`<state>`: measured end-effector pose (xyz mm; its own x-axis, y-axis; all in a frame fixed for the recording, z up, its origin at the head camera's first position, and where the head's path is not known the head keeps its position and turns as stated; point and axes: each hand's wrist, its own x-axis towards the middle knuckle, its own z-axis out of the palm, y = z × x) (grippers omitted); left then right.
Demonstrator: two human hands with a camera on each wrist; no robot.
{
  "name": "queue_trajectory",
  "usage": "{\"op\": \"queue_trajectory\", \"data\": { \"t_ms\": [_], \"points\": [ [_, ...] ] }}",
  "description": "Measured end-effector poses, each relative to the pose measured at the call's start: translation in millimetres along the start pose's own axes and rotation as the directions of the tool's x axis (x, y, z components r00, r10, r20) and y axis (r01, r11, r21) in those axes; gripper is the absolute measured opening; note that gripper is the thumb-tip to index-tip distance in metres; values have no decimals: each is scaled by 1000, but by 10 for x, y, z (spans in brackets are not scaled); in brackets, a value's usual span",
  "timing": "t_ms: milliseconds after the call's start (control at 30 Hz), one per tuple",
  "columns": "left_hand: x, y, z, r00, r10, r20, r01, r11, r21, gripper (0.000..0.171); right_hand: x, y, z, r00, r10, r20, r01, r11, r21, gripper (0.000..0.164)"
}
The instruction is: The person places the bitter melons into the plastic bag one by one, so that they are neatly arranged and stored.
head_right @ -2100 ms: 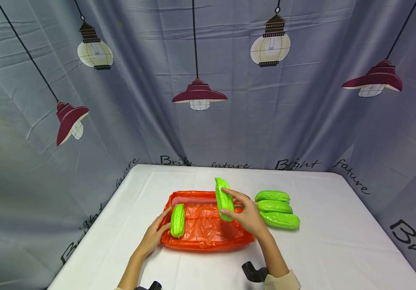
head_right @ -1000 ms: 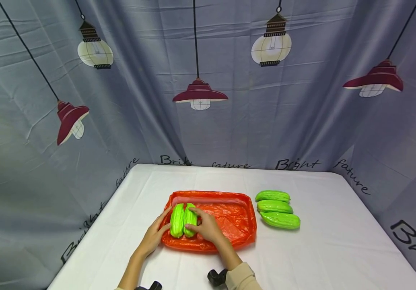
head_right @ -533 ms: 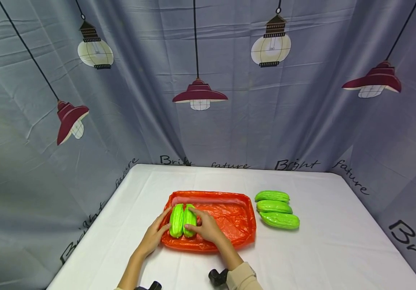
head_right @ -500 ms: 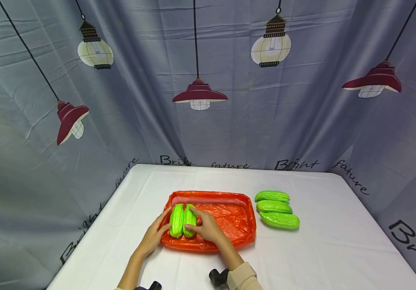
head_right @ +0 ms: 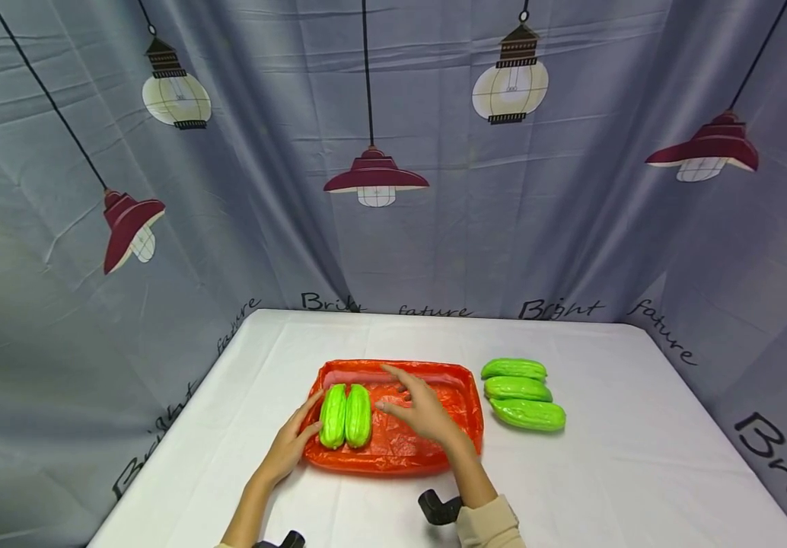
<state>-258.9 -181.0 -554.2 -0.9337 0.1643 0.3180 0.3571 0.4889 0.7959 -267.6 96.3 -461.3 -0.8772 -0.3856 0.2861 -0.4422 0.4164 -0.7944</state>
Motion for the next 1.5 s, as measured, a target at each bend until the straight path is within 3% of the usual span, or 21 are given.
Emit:
{"op": "queue_trajectory", "data": {
  "t_ms": [200,433,633,833,1067,1300,1500],
  "points": [
    [13,1,12,1000,16,-5,-16,1000,3,51,-137,-273,-474,996,0,-85,-1,1000,-11,53],
    [7,-2,22,1000,5,-6,-5,1000,-5,52,-253,322,-914,986,21,-163,-41,992,-123,50],
    [-37,-17,-2,1000,-8,-11,8,1000,0,51,-510,696,-1203,977,29,-210,-71,978,-197,48],
    [-59,-29,-18,1000,9,-18,-10,1000,-17,51,-806,947,-1361,974,29,-226,-97,950,-297,40],
    [-20,-47,5,996,78,-39,-77,997,25,51,-898,1066,-1461,980,2,-198,-72,935,-347,30],
    [-1,-14,5,1000,10,-16,-11,999,-39,51,-931,1129,-1497,989,17,-145,-70,928,-366,25],
    [-9,-7,14,1000,-25,-4,25,999,-37,50,-945,1155,-1517,994,-9,-107,-36,911,-412,25]
  ]
}}
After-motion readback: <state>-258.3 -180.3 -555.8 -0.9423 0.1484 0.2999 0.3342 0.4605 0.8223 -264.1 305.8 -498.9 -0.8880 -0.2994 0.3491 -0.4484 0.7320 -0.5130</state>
